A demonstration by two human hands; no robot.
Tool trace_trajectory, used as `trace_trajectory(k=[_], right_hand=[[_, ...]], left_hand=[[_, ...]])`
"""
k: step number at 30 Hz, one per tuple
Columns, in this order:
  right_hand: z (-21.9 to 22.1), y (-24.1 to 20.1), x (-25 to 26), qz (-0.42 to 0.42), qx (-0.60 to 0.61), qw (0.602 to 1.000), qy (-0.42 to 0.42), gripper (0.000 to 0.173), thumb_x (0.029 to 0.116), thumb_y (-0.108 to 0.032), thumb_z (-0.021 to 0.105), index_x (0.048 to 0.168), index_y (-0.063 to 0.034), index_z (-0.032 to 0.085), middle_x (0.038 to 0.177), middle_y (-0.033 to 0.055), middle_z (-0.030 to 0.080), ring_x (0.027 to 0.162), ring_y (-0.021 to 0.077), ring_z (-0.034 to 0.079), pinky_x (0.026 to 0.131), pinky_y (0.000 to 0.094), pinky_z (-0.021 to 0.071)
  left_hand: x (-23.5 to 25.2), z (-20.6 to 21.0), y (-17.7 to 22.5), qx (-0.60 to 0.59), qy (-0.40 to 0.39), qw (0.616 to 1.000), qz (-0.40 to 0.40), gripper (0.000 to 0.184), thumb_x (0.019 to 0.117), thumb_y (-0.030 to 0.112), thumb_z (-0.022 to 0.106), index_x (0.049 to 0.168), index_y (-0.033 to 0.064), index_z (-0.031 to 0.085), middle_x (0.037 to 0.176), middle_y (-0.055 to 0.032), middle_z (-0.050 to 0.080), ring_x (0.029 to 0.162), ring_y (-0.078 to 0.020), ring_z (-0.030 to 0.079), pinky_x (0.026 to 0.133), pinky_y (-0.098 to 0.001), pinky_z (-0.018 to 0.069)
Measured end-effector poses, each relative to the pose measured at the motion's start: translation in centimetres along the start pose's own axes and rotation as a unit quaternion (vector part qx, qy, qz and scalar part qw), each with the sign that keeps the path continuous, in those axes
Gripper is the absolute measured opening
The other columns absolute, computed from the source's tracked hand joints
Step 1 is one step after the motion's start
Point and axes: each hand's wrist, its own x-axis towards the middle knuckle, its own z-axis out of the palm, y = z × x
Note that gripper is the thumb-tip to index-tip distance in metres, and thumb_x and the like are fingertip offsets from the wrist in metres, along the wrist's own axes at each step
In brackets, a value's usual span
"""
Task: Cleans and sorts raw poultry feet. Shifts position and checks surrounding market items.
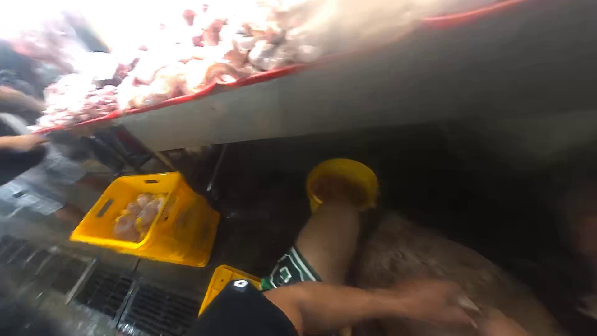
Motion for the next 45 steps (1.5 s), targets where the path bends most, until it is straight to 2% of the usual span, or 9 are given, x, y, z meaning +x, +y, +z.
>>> trace_trajectory(k=[4,8,11,17,23,33,37,42,45], right_hand=[[-5.4,0.4,1.2,0.007,0.044,0.997,0.056,0.041,0.1077,-0.039,0.048,0.131,-0.0056,0.056,0.103,0.0049,0.060,0.071,0.0084,0.055,0.059,0.0301,0.0504],[-6.7,-1.9,-0.8,-0.034,-0.069,0.995,0.069,0.043,0.1099,-0.033,0.046,0.116,0.0043,0.066,0.107,0.0216,0.067,0.094,0.0285,0.066,0.086,0.0503,0.0540],[-7.0,-2.5,-3.1,-0.114,-0.179,0.976,0.044,0.047,0.1091,-0.040,0.047,0.096,0.0004,0.067,0.083,0.0175,0.064,0.080,0.0323,0.065,0.076,0.0569,0.0536],[-9.0,-1.5,-4.2,-0.235,-0.250,0.938,-0.046,0.050,0.0951,-0.056,0.066,0.103,-0.0067,0.068,0.092,0.0105,0.068,0.091,0.0271,0.068,0.085,0.0535,0.0561],[-8.5,-1.2,-3.0,-0.313,-0.251,0.916,-0.015,0.036,0.1071,-0.029,0.048,0.087,-0.0066,0.068,0.082,0.0080,0.066,0.082,0.0235,0.067,0.077,0.0474,0.0554],[-7.2,-1.8,-3.2,-0.342,-0.182,0.922,0.014,0.037,0.1068,-0.026,0.045,0.082,-0.0058,0.062,0.077,0.0066,0.060,0.075,0.0192,0.062,0.070,0.0402,0.0523],[-8.4,-1.8,-2.6,-0.291,-0.140,0.946,0.040,0.034,0.1050,-0.029,0.052,0.080,-0.0077,0.064,0.071,0.0031,0.058,0.068,0.0146,0.059,0.064,0.0372,0.0524],[-9.5,-2.7,-1.7,-0.140,-0.077,0.986,-0.049,0.039,0.1050,-0.043,0.056,0.114,-0.0072,0.066,0.096,0.0098,0.068,0.088,0.0201,0.067,0.083,0.0445,0.0563],[-8.5,-2.6,-1.7,-0.162,-0.002,0.980,-0.112,0.032,0.1081,-0.036,0.050,0.106,-0.0076,0.066,0.088,0.0043,0.062,0.080,0.0104,0.060,0.075,0.0328,0.0519]], left_hand=[[-2.0,-1.0,1.2,-0.026,0.008,1.000,0.011,0.023,0.0931,0.011,0.067,0.112,-0.0027,0.065,0.091,-0.0145,0.071,0.081,-0.0228,0.070,0.076,-0.0424,0.0599],[0.3,-2.3,1.0,-0.002,-0.036,0.999,0.005,0.018,0.0940,0.014,0.061,0.105,0.0010,0.066,0.086,-0.0085,0.067,0.075,-0.0157,0.064,0.071,-0.0354,0.0562],[2.5,-3.3,0.8,0.000,-0.090,0.995,0.044,0.013,0.0961,0.015,0.064,0.105,0.0063,0.066,0.087,-0.0054,0.066,0.074,-0.0149,0.064,0.068,-0.0373,0.0566],[6.2,-4.3,3.8,-0.010,-0.167,0.978,0.122,0.007,0.0928,0.012,0.067,0.099,0.0098,0.065,0.079,-0.0025,0.065,0.064,-0.0136,0.061,0.057,-0.0322,0.0541],[9.9,-2.3,5.0,-0.010,-0.219,0.963,0.154,0.008,0.0966,0.013,0.060,0.101,0.0086,0.064,0.079,-0.0024,0.064,0.065,-0.0130,0.061,0.059,-0.0309,0.0537],[14.0,0.6,2.0,-0.145,-0.149,0.977,0.039,0.016,0.1085,0.024,0.049,0.113,0.0133,0.061,0.074,0.0004,0.055,0.055,-0.0095,0.049,0.051,-0.0263,0.0453],[15.2,-1.2,1.9,-0.183,-0.206,0.958,0.081,0.017,0.1085,0.030,0.049,0.112,0.0174,0.060,0.073,-0.0001,0.052,0.053,-0.0102,0.047,0.048,-0.0253,0.0438],[14.1,-1.4,2.6,-0.252,-0.255,0.924,0.136,0.021,0.1085,0.031,0.046,0.111,0.0154,0.060,0.077,0.0012,0.056,0.057,-0.0072,0.051,0.053,-0.0225,0.0474],[13.3,-1.0,3.4,-0.232,-0.249,0.931,0.134,0.021,0.1088,0.029,0.045,0.114,0.0157,0.060,0.079,0.0008,0.055,0.056,-0.0071,0.047,0.050,-0.0209,0.0416]])
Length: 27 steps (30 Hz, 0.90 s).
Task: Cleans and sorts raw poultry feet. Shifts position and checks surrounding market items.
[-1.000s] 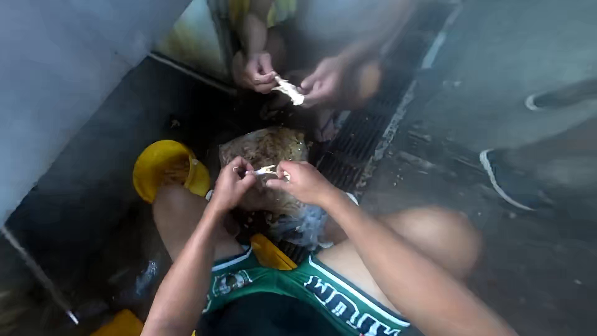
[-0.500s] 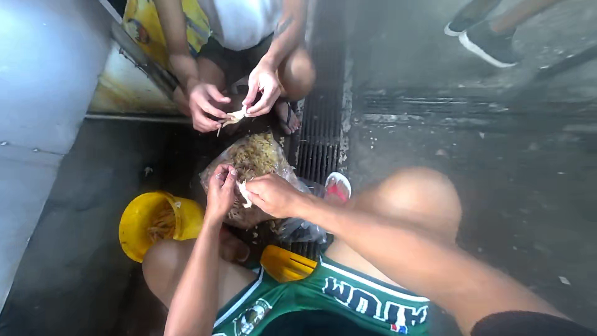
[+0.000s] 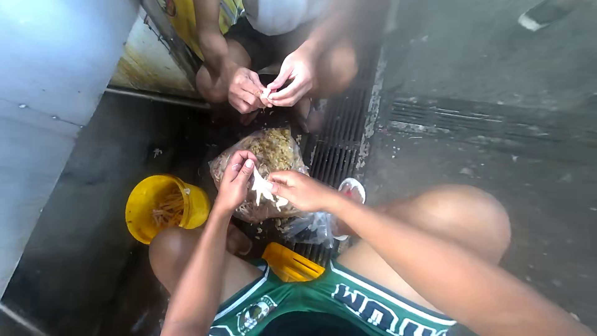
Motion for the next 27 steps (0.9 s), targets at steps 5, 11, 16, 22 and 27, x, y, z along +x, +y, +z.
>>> trace_trajectory(k=[5,11,16,22,27], right_hand=[[1.4,0.0,0.0,0.000,-0.040,0.999,0.019,0.036,0.1043,-0.041,0.057,0.112,-0.0082,0.068,0.099,0.0054,0.069,0.093,0.0118,0.066,0.087,0.0368,0.0553],[1.9,0.3,0.2,-0.022,-0.097,0.994,0.052,0.034,0.1068,-0.037,0.052,0.099,-0.0078,0.068,0.086,0.0051,0.065,0.083,0.0145,0.064,0.080,0.0383,0.0539],[1.3,0.1,0.0,-0.023,-0.163,0.986,0.009,0.033,0.1074,-0.035,0.052,0.096,-0.0075,0.067,0.081,0.0052,0.062,0.078,0.0168,0.062,0.075,0.0405,0.0532],[0.6,0.1,-1.0,-0.021,-0.169,0.983,0.062,0.028,0.1058,-0.031,0.056,0.088,-0.0104,0.064,0.073,0.0014,0.058,0.067,0.0130,0.058,0.064,0.0360,0.0522],[0.8,-0.1,-1.0,0.025,-0.166,0.982,0.089,0.027,0.1070,-0.029,0.054,0.093,-0.0088,0.066,0.075,0.0044,0.060,0.069,0.0174,0.061,0.066,0.0416,0.0537]], left_hand=[[-0.3,0.7,0.2,0.053,0.043,0.998,-0.001,0.017,0.1087,0.021,0.046,0.114,0.0123,0.060,0.082,-0.0020,0.057,0.062,-0.0109,0.051,0.053,-0.0248,0.0447],[-0.7,-0.8,0.8,0.077,-0.026,0.994,-0.080,0.021,0.0965,0.013,0.069,0.117,0.0109,0.065,0.087,-0.0064,0.065,0.065,-0.0142,0.060,0.058,-0.0281,0.0534],[-0.6,-3.3,1.3,0.234,-0.019,0.971,-0.052,0.009,0.1002,0.016,0.066,0.105,0.0091,0.068,0.088,-0.0049,0.069,0.070,-0.0149,0.065,0.062,-0.0334,0.0577],[-1.4,-4.1,2.6,0.268,0.122,0.953,-0.076,0.011,0.1007,0.023,0.067,0.108,0.0151,0.068,0.076,-0.0028,0.066,0.058,-0.0142,0.060,0.051,-0.0305,0.0528],[-1.4,-2.5,0.0,0.326,-0.049,0.936,-0.119,0.037,0.0952,0.008,0.070,0.132,0.0130,0.065,0.141,-0.0087,0.058,0.105,-0.0222,0.068,0.086,-0.0439,0.0606]])
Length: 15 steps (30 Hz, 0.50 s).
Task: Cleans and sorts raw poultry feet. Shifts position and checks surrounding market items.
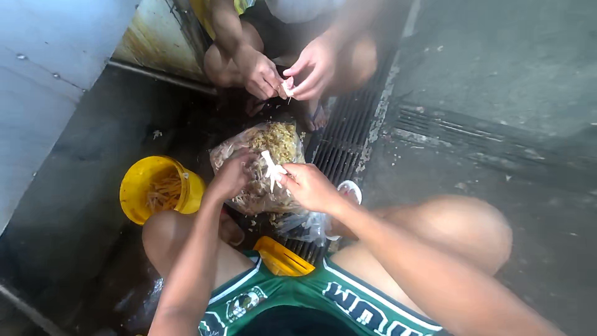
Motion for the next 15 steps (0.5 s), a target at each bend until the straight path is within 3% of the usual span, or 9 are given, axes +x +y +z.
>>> trace_trajectory(k=[1,4,6,8,9,12,15], right_hand=[[0.0,0.0,0.1,0.003,-0.003,1.000,0.003,0.027,0.1071,-0.030,0.054,0.094,-0.0087,0.067,0.076,0.0045,0.061,0.070,0.0174,0.061,0.067,0.0419,0.0539],[0.1,0.2,0.0,-0.008,-0.017,1.000,0.008,0.027,0.1065,-0.030,0.055,0.092,-0.0094,0.065,0.073,0.0028,0.058,0.067,0.0155,0.059,0.064,0.0395,0.0528],[0.5,0.5,0.0,-0.035,-0.023,0.999,0.009,0.027,0.1054,-0.029,0.057,0.089,-0.0093,0.065,0.073,0.0024,0.058,0.067,0.0147,0.059,0.065,0.0381,0.0532],[1.2,0.8,0.1,-0.060,-0.027,0.998,-0.002,0.029,0.1056,-0.031,0.056,0.088,-0.0094,0.065,0.075,0.0027,0.059,0.071,0.0151,0.061,0.068,0.0391,0.0539],[1.6,0.9,0.2,-0.069,-0.025,0.997,-0.006,0.031,0.1059,-0.032,0.055,0.089,-0.0091,0.065,0.077,0.0029,0.060,0.073,0.0153,0.061,0.071,0.0392,0.0543],[2.5,0.3,0.4,-0.079,-0.022,0.997,-0.003,0.034,0.1066,-0.033,0.052,0.087,-0.0082,0.065,0.077,0.0033,0.060,0.075,0.0147,0.061,0.073,0.0373,0.0534],[2.3,-1.1,0.2,-0.097,-0.018,0.995,0.014,0.032,0.1065,-0.029,0.051,0.082,-0.0111,0.062,0.071,-0.0004,0.055,0.068,0.0107,0.057,0.065,0.0328,0.0502]], left_hand=[[0.1,0.2,0.0,-0.006,-0.008,1.000,-0.017,0.037,0.0967,0.011,0.070,0.133,0.0134,0.065,0.143,-0.0078,0.058,0.106,-0.0219,0.068,0.087,-0.0442,0.0602],[-0.6,0.0,0.4,-0.166,0.052,0.984,-0.045,0.029,0.1076,0.033,0.055,0.126,0.0156,0.068,0.104,-0.0053,0.073,0.066,-0.0167,0.064,0.057,-0.0332,0.0553],[-0.7,0.1,0.9,-0.261,0.057,0.963,-0.043,0.037,0.1084,0.044,0.049,0.127,0.0181,0.068,0.085,-0.0047,0.069,0.055,-0.0139,0.055,0.048,-0.0267,0.0471],[-0.5,1.1,1.4,-0.270,0.032,0.961,-0.041,0.038,0.1078,0.047,0.048,0.127,0.0196,0.065,0.075,-0.0031,0.059,0.054,-0.0121,0.050,0.048,-0.0262,0.0444],[-0.4,1.8,1.7,-0.248,0.023,0.967,-0.045,0.034,0.1068,0.044,0.052,0.124,0.0183,0.067,0.078,-0.0043,0.061,0.055,-0.0129,0.051,0.049,-0.0278,0.0454],[0.4,2.9,2.9,-0.205,0.048,0.976,-0.053,0.014,0.1007,0.015,0.062,0.114,0.0095,0.065,0.087,-0.0097,0.067,0.062,-0.0184,0.059,0.053,-0.0343,0.0514],[2.4,2.1,1.9,-0.244,0.168,0.949,-0.111,0.020,0.0936,0.008,0.061,0.114,0.0071,0.063,0.074,-0.0080,0.062,0.053,-0.0162,0.054,0.047,-0.0335,0.0471]])
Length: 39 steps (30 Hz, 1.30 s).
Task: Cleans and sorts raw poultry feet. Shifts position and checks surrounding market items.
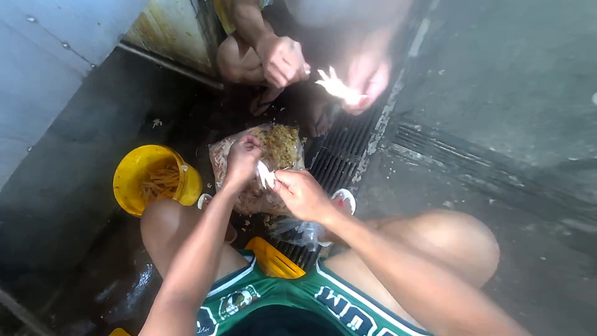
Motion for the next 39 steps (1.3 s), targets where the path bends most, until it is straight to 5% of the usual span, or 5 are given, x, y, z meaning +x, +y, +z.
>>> trace_trajectory(k=[11,19,30,34,39], right_hand=[[-1.5,0.5,1.4,0.085,0.059,0.993,-0.055,0.043,0.0999,-0.049,0.063,0.114,-0.0084,0.064,0.090,0.0068,0.066,0.082,0.0176,0.067,0.078,0.0427,0.0580],[-0.1,1.2,2.0,0.083,0.070,0.994,-0.033,0.056,0.0928,-0.051,0.073,0.132,-0.0146,0.056,0.102,0.0080,0.069,0.088,0.0199,0.069,0.081,0.0466,0.0594],[1.4,0.6,1.7,0.106,0.271,0.953,-0.087,0.023,0.1034,-0.022,0.058,0.089,-0.0063,0.067,0.075,0.0009,0.061,0.068,0.0079,0.058,0.066,0.0278,0.0509],[0.5,-0.8,-0.8,0.048,0.264,0.955,-0.129,0.024,0.1035,-0.024,0.055,0.087,-0.0102,0.064,0.073,-0.0034,0.056,0.064,0.0042,0.052,0.060,0.0232,0.0447],[-1.2,-0.2,-0.9,0.113,0.240,0.962,-0.070,0.025,0.1065,-0.023,0.053,0.094,-0.0083,0.068,0.076,-0.0014,0.061,0.067,0.0047,0.058,0.064,0.0241,0.0507]], left_hand=[[-1.1,-1.4,-0.1,-0.115,-0.014,0.989,-0.090,0.012,0.0967,0.014,0.058,0.108,0.0139,0.062,0.070,-0.0029,0.052,0.047,-0.0098,0.043,0.041,-0.0252,0.0374],[-1.1,0.1,-0.8,-0.220,-0.034,0.965,-0.135,0.012,0.0969,0.012,0.057,0.109,0.0124,0.060,0.075,-0.0018,0.058,0.059,-0.0117,0.056,0.051,-0.0300,0.0491],[-0.7,-0.6,-2.3,-0.099,0.030,0.989,-0.103,0.026,0.0999,0.019,0.056,0.124,0.0119,0.062,0.084,-0.0060,0.062,0.058,-0.0137,0.053,0.050,-0.0318,0.0475],[2.9,-5.0,-1.9,-0.274,0.149,0.942,-0.120,0.013,0.1010,0.013,0.049,0.112,0.0083,0.054,0.067,-0.0009,0.054,0.046,-0.0086,0.047,0.042,-0.0239,0.0419],[1.0,-5.5,-0.9,-0.368,0.010,0.925,-0.093,0.015,0.0952,0.008,0.049,0.107,0.0163,0.054,0.064,0.0049,0.049,0.048,-0.0056,0.050,0.043,-0.0208,0.0450]])
